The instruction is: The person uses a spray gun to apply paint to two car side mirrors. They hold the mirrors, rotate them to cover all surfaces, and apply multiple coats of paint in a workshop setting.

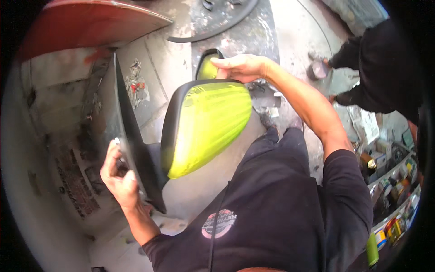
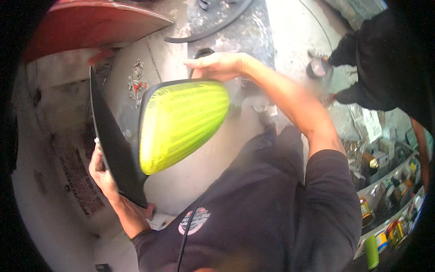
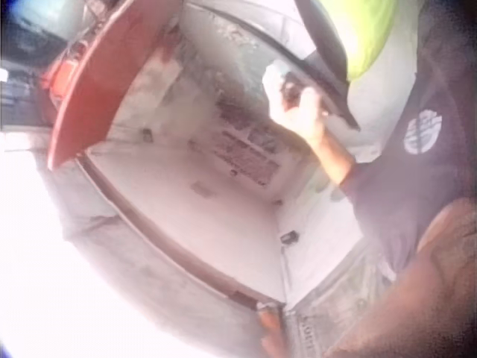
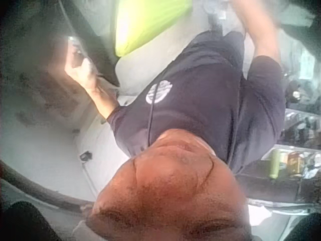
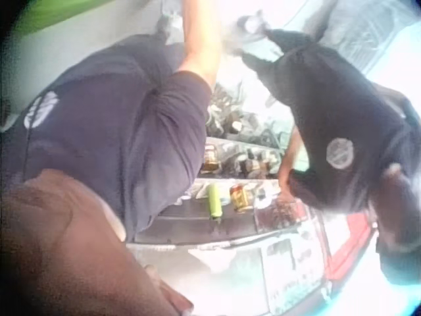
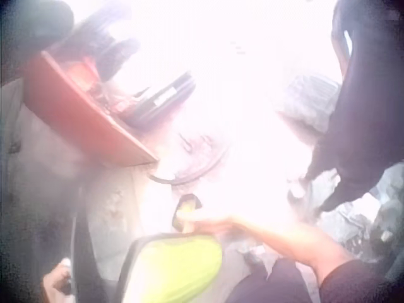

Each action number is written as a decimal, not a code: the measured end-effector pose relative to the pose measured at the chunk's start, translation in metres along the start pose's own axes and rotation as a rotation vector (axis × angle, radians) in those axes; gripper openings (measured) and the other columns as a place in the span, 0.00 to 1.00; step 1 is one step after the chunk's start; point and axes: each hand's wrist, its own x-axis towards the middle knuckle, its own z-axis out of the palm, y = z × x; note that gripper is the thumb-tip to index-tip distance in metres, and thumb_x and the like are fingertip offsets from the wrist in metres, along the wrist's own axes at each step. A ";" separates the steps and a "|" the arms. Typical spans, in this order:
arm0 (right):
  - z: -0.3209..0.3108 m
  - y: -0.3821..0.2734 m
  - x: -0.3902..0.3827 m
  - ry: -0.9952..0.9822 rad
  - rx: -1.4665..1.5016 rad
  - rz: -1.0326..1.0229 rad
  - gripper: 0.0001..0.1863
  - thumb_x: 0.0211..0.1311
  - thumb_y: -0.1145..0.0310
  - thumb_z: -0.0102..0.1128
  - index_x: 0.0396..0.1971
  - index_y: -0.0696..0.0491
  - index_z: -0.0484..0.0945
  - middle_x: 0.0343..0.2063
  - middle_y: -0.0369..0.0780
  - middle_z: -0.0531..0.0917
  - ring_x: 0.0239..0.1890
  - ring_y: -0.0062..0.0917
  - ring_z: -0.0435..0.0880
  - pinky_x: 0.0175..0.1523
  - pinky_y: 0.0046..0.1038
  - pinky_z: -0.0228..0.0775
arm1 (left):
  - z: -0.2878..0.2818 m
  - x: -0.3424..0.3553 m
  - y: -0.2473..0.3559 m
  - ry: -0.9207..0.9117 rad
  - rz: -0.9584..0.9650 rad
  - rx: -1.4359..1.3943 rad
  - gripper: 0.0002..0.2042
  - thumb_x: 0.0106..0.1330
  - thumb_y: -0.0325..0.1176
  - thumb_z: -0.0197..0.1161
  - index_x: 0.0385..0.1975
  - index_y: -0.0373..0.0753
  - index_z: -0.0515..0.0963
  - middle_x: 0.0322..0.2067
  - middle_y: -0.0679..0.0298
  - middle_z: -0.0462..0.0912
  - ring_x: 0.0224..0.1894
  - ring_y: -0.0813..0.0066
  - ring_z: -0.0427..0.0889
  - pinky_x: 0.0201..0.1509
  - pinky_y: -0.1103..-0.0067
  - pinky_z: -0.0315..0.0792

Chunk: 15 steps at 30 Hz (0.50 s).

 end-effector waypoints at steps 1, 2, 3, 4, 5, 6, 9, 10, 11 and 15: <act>0.006 -0.019 0.003 -0.079 -0.011 -0.021 0.39 0.75 0.37 0.47 0.40 0.64 0.86 0.40 0.43 0.88 0.45 0.26 0.85 0.56 0.29 0.75 | -0.016 0.004 -0.002 0.012 -0.143 -0.031 0.17 0.62 0.35 0.69 0.44 0.27 0.80 0.50 0.58 0.80 0.50 0.74 0.78 0.56 0.77 0.70; 0.013 -0.033 0.008 -0.062 -0.040 0.011 0.40 0.73 0.35 0.48 0.40 0.66 0.85 0.39 0.44 0.88 0.43 0.27 0.86 0.53 0.30 0.77 | -0.024 0.008 -0.009 0.080 -0.329 -0.161 0.16 0.64 0.33 0.67 0.46 0.28 0.80 0.50 0.58 0.80 0.51 0.73 0.78 0.57 0.76 0.71; 0.028 -0.049 0.012 -0.057 -0.063 0.052 0.39 0.76 0.39 0.44 0.38 0.66 0.85 0.38 0.45 0.88 0.41 0.27 0.86 0.51 0.28 0.78 | -0.031 0.009 -0.021 0.186 -0.515 -0.307 0.16 0.65 0.31 0.66 0.49 0.29 0.79 0.51 0.58 0.80 0.52 0.72 0.78 0.58 0.74 0.72; 0.048 -0.070 0.012 -0.046 -0.086 0.085 0.39 0.79 0.42 0.40 0.37 0.66 0.86 0.37 0.45 0.89 0.39 0.26 0.87 0.50 0.27 0.79 | -0.030 0.009 -0.033 0.227 -0.544 -0.436 0.16 0.65 0.31 0.66 0.49 0.29 0.79 0.51 0.59 0.80 0.52 0.72 0.78 0.58 0.74 0.72; 0.061 -0.080 0.018 -0.044 -0.104 0.136 0.39 0.81 0.45 0.36 0.35 0.66 0.86 0.35 0.45 0.90 0.38 0.26 0.88 0.48 0.26 0.79 | -0.023 0.000 -0.052 0.273 -0.559 -0.563 0.16 0.65 0.31 0.66 0.49 0.30 0.79 0.51 0.59 0.80 0.52 0.72 0.78 0.58 0.74 0.72; 0.063 -0.074 0.021 0.133 -0.120 0.154 0.35 0.80 0.45 0.40 0.37 0.64 0.86 0.37 0.45 0.89 0.38 0.26 0.87 0.48 0.26 0.79 | -0.009 -0.012 -0.063 0.305 -0.524 -0.661 0.16 0.65 0.31 0.66 0.49 0.30 0.79 0.51 0.59 0.80 0.52 0.72 0.78 0.58 0.74 0.72; 0.064 -0.045 0.006 0.438 0.083 0.163 0.28 0.75 0.47 0.53 0.49 0.61 0.83 0.46 0.44 0.87 0.44 0.28 0.87 0.52 0.30 0.80 | 0.063 -0.028 -0.126 0.315 -0.434 -0.950 0.16 0.65 0.31 0.66 0.50 0.30 0.78 0.51 0.59 0.80 0.52 0.72 0.78 0.58 0.74 0.73; 0.056 -0.031 -0.005 0.492 0.233 0.168 0.28 0.74 0.48 0.56 0.52 0.60 0.81 0.49 0.44 0.86 0.47 0.29 0.87 0.54 0.31 0.80 | 0.090 -0.034 -0.138 0.312 -0.439 -1.029 0.17 0.65 0.30 0.66 0.50 0.30 0.78 0.51 0.59 0.80 0.52 0.72 0.78 0.58 0.74 0.73; 0.023 -0.004 -0.027 0.565 0.402 0.172 0.26 0.74 0.50 0.57 0.54 0.60 0.81 0.50 0.44 0.85 0.48 0.29 0.86 0.54 0.32 0.80 | 0.119 -0.030 -0.148 0.282 -0.433 -1.112 0.17 0.64 0.30 0.66 0.51 0.30 0.78 0.52 0.59 0.80 0.52 0.72 0.78 0.58 0.74 0.73; 0.016 0.019 -0.081 0.823 0.196 0.045 0.23 0.74 0.58 0.57 0.59 0.60 0.78 0.53 0.44 0.85 0.51 0.30 0.86 0.55 0.33 0.81 | 0.190 -0.050 -0.164 0.293 -0.460 -1.302 0.18 0.64 0.30 0.67 0.52 0.30 0.77 0.52 0.59 0.80 0.52 0.72 0.79 0.58 0.74 0.73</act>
